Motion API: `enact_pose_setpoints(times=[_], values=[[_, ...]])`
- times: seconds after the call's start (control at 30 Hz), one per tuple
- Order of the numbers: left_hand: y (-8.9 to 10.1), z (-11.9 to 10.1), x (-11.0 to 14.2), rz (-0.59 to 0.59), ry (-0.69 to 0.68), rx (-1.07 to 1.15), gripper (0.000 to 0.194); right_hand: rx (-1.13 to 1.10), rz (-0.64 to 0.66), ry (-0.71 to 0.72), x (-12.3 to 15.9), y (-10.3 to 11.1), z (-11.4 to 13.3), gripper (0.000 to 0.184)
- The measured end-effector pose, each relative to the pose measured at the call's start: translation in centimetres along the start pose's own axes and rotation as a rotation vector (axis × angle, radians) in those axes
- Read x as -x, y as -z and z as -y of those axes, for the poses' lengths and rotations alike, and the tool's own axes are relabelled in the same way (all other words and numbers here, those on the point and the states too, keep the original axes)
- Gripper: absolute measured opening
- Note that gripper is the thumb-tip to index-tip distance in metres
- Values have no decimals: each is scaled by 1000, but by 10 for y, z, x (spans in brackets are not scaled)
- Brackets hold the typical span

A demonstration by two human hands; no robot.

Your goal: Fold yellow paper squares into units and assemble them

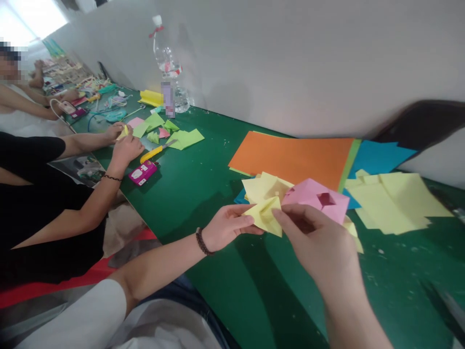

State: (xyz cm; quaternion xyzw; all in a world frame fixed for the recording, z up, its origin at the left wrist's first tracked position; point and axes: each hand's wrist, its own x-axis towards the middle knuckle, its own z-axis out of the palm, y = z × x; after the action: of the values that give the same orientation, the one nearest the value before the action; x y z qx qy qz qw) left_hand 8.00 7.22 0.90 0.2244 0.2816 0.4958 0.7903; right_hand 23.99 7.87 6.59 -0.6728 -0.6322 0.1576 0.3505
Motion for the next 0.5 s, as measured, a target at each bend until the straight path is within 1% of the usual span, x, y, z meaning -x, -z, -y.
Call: enact_pose_setpoints(times=[0.1,0.27,0.5], values=[[1,1,0,2,-9,3,56,-30,47,-176,0,2,8,34],[1,0,0,13,-2,8,54,-57,41,-178,0,4,11,31],[-2,-1,0,2,5,48,52,-92,88,-279,0,2,13,37]])
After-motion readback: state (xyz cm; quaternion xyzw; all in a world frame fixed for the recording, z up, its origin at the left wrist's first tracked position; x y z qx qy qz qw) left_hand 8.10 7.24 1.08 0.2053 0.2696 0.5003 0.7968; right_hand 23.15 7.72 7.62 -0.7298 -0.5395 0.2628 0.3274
